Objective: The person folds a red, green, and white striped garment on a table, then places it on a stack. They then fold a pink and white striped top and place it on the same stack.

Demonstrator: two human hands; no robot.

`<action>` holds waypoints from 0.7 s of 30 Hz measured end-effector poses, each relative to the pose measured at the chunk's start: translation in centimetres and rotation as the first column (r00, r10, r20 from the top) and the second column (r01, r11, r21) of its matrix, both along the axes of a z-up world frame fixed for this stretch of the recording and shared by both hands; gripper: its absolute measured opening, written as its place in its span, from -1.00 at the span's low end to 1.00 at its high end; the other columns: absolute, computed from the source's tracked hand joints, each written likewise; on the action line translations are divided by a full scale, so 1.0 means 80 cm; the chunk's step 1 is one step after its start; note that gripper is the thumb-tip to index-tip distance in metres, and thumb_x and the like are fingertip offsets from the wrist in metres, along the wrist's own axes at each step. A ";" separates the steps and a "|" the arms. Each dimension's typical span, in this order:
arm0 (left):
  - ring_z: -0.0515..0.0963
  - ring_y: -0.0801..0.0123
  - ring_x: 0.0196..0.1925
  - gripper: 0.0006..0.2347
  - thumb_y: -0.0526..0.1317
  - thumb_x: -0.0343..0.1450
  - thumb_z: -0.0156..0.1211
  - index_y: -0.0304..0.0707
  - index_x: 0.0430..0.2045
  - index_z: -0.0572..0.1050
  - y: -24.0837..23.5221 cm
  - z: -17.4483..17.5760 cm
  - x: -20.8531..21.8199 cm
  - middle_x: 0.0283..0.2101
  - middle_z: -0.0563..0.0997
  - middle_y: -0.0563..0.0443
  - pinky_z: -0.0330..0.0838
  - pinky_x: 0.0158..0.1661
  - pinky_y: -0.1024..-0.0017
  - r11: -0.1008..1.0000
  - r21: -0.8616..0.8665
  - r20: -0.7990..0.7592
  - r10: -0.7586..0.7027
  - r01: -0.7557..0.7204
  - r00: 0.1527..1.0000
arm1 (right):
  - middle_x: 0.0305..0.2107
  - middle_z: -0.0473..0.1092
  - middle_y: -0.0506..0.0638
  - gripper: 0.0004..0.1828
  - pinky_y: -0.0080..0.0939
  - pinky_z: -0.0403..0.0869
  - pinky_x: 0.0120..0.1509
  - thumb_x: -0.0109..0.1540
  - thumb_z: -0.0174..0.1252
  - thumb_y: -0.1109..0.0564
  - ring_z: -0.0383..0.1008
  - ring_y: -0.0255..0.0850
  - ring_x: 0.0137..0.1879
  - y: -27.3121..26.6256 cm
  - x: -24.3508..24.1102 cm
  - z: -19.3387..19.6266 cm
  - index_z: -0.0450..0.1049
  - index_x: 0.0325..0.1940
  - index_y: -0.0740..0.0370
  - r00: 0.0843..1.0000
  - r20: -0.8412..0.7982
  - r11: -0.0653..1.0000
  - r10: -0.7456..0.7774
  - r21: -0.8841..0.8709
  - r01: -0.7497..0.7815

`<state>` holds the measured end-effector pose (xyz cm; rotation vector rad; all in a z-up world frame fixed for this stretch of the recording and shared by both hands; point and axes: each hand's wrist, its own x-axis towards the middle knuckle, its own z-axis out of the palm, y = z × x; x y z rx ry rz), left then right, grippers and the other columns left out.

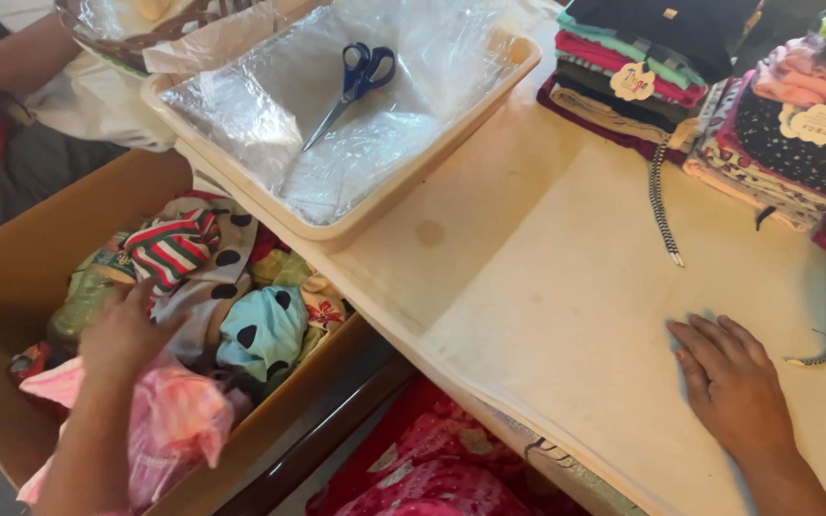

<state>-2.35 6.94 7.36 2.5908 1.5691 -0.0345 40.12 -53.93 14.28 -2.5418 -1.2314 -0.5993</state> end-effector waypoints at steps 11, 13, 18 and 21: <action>0.51 -0.33 0.15 -0.32 -0.02 0.30 0.32 -0.23 0.36 0.34 0.142 -0.209 0.071 0.10 0.55 -0.48 0.36 0.13 -0.04 0.996 0.088 0.670 -0.046 -0.017 0.741 | 0.07 0.48 0.09 -0.65 0.05 0.37 0.40 0.24 0.16 0.11 0.40 0.10 0.28 0.001 0.004 -0.002 0.53 0.12 0.06 0.999 -0.024 0.999 0.021 0.049 -0.019; 0.58 -0.23 0.15 -0.36 0.00 0.27 0.31 -0.20 0.29 0.39 0.158 -0.218 0.076 0.10 0.59 -0.38 0.39 0.11 0.03 0.996 0.081 0.755 -0.085 0.035 0.650 | 0.07 0.48 0.09 -0.65 0.06 0.37 0.39 0.24 0.16 0.11 0.39 0.10 0.27 0.000 0.005 -0.003 0.53 0.12 0.06 1.000 -0.010 0.998 0.006 0.059 -0.005; 0.59 -0.11 -0.03 -0.65 0.06 0.33 0.32 -0.23 -0.23 0.70 0.179 -0.186 0.052 -0.16 0.65 -0.24 0.46 -0.05 -0.06 1.000 -0.012 0.563 0.028 -0.026 0.826 | 0.08 0.46 0.04 -0.63 0.04 0.37 0.35 0.22 0.18 0.11 0.38 0.08 0.28 0.002 0.005 -0.003 0.53 0.12 0.07 0.999 -0.019 0.998 0.031 0.061 -0.030; 0.60 0.05 -0.21 -0.71 0.00 0.41 0.23 -0.20 -0.23 0.65 0.176 -0.171 0.062 -0.29 0.66 -0.09 0.48 -0.19 -0.04 0.796 -0.585 0.601 0.296 0.157 0.742 | 0.08 0.46 0.03 -0.64 0.02 0.37 0.34 0.22 0.18 0.09 0.38 0.05 0.28 0.001 0.006 -0.004 0.52 0.12 0.06 0.999 -0.032 0.997 0.039 0.072 -0.036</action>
